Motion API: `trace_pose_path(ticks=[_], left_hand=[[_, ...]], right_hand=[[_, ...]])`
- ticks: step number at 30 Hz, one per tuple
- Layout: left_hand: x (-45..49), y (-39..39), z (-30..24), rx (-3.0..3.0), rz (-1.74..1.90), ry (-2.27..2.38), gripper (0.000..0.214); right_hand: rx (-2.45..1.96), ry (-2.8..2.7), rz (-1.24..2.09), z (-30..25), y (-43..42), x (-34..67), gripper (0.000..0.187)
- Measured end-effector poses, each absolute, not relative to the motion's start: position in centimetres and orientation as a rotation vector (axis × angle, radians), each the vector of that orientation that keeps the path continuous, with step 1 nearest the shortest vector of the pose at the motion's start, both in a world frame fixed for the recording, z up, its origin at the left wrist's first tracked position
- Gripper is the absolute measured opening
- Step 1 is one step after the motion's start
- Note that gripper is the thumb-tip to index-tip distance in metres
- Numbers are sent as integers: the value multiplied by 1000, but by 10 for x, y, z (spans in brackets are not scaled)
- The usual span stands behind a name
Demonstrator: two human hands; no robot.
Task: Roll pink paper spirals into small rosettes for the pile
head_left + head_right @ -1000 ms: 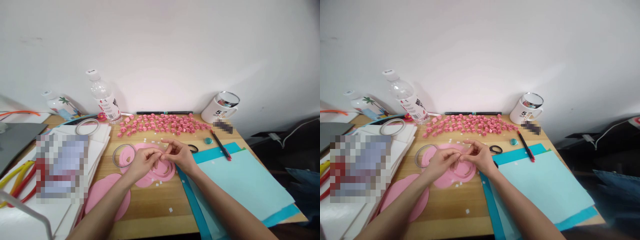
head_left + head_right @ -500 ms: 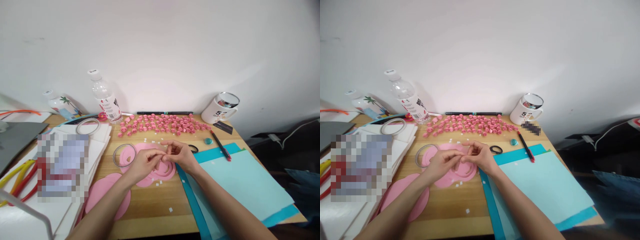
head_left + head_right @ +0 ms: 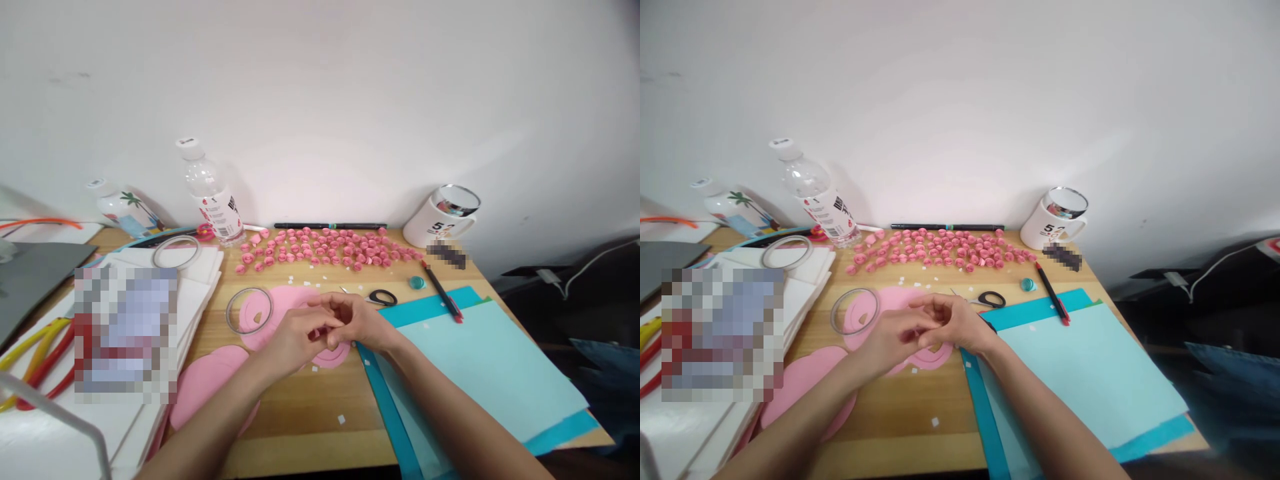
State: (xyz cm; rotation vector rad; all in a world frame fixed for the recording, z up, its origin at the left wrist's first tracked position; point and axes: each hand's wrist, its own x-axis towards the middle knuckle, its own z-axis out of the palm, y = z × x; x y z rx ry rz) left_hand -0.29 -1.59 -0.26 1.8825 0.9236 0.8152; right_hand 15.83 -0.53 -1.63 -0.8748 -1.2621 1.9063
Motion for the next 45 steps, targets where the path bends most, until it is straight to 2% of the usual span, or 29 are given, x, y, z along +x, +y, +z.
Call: trace_pose_path(ticks=[7, 14, 20, 37, 45], left_hand=[[2, -20, -6, 1833, 952, 900, 20], [-3, -14, 3, 1703, 972, 991, 19], [-3, -12, 3, 1627, 1046, 1018, 23], [-3, -10, -2, 1770, 1048, 1037, 24], [-2, -10, -2, 1506, 1008, 1196, 2]], right_hand=[[-856, -1341, 1946, -16, -6, 159, 69], [-936, -1229, 1567, -15, -5, 157, 39], [-978, -1188, 1414, -16, -5, 153, 20], [-974, -1047, 1608, -17, -3, 154, 28], [-1043, -1141, 1582, -17, -3, 156, 20]])
